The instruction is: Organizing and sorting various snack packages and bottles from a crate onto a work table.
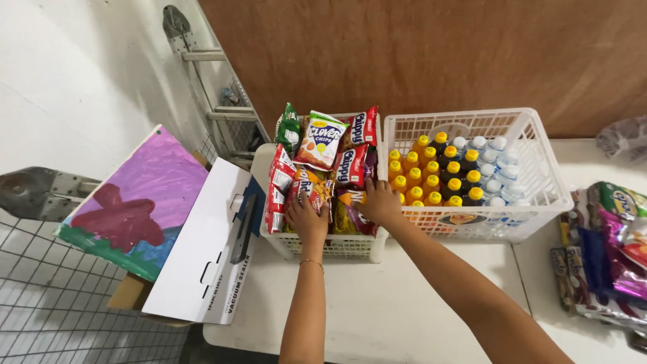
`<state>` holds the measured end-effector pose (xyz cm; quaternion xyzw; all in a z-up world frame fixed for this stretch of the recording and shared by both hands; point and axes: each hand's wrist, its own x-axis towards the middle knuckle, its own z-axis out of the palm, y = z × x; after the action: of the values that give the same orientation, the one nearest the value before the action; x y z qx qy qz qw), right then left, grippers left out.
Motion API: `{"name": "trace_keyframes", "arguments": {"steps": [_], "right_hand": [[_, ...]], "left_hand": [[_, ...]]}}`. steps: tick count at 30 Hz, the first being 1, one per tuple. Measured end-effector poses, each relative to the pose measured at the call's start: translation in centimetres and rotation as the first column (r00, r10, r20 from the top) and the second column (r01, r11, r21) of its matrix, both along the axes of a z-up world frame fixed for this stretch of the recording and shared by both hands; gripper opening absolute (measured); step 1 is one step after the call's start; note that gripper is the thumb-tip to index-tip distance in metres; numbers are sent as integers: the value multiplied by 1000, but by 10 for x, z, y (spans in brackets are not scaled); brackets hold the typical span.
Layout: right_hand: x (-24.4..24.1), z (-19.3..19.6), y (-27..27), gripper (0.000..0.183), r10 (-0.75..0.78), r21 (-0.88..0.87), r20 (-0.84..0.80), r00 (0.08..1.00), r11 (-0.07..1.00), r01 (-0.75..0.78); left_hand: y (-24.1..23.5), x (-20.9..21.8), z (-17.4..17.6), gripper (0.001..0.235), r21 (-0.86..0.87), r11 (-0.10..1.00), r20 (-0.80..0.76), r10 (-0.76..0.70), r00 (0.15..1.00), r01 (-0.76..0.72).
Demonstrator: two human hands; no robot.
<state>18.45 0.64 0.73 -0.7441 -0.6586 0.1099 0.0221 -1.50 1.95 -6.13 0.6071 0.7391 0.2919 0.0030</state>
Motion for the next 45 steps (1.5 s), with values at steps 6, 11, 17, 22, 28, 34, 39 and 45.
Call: {"name": "trace_keyframes", "arguments": {"steps": [6,11,17,22,28,34,39,45], "right_hand": [[14,6,-3,74,57,97,-42,997,994,-53],[14,28,-27,70,40,273,-340,940,960,58],[39,38,-28,65,-41,228,-622,782,946,232],[66,61,-54,64,-41,260,-673,738,921,289],[122,101,-101,54,8,378,-735,678,835,400],[229,72,-137,58,-53,452,-704,708,736,504],[330,70,-193,66,-29,498,-728,685,664,558],[418,95,-284,87,-76,473,-781,620,576,667]], "left_hand": [[-4,12,6,72,109,993,13,-41,999,39],[-18,22,26,67,123,991,83,-57,995,47],[-40,46,73,63,44,994,141,-103,985,98],[-44,95,80,59,207,934,304,-345,888,292],[-66,180,106,66,148,852,554,-492,672,503],[-108,288,124,69,148,799,635,-529,563,584],[-144,397,108,62,200,749,676,-573,464,632],[-207,523,102,60,291,659,616,-684,391,694]]}}
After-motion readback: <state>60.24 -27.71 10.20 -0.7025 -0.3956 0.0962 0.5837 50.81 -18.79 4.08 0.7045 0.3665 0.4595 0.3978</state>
